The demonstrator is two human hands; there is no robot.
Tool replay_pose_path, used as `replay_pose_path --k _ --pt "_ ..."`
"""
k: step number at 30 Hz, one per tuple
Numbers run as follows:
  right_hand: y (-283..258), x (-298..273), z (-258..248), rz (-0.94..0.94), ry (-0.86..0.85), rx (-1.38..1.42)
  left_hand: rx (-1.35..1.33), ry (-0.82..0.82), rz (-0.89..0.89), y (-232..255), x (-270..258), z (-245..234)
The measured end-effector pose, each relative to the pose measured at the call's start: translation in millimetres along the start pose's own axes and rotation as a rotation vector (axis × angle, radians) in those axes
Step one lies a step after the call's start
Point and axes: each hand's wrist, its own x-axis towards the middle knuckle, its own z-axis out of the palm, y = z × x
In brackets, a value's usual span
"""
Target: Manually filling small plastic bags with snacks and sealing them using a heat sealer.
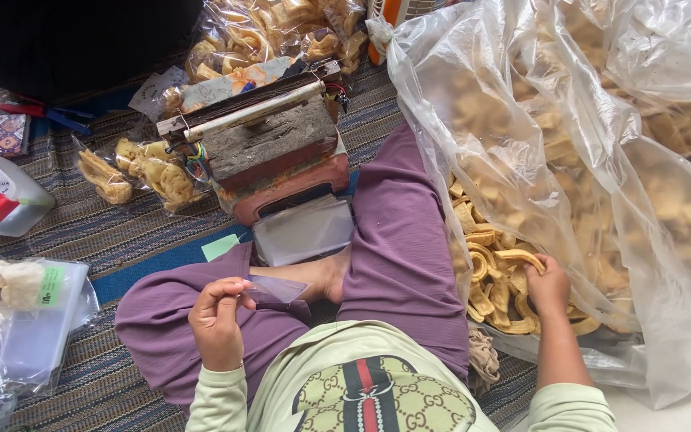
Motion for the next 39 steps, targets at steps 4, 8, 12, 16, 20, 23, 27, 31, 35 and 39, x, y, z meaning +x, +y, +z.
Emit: replay_pose_path --k 4,8,12,16,20,23,27,31,35,39 --pt "-34 0 -29 -0.117 -0.001 -0.083 0.005 -0.008 0.013 0 0 2" --pt "-93 -7 -59 -0.02 -0.091 0.344 0.01 -0.027 0.016 3 1 7" --pt "-149 -19 -69 -0.137 -0.28 0.837 0.081 -0.136 0.008 22 5 31" --pt "-234 -66 -73 -0.283 -0.313 0.83 0.13 -0.238 0.192 22 13 69" --pt "-280 -108 -53 -0.499 -0.537 0.91 0.46 -0.442 0.192 18 10 92" --pt "-311 -138 -49 -0.74 -0.507 0.773 0.555 -0.514 0.205 25 12 100" --pt "-328 -163 -48 -1.051 -0.232 0.378 0.48 -0.614 0.018 23 18 94" --pt "-337 -168 -49 -1.28 -0.053 0.339 0.473 -0.673 -0.066 10 21 86" --pt "-339 -170 -43 -1.393 0.081 0.276 0.468 -0.717 -0.033 17 23 89" --pt "-344 -186 -35 -1.458 0.133 0.223 0.382 -0.657 -0.087 8 19 92"
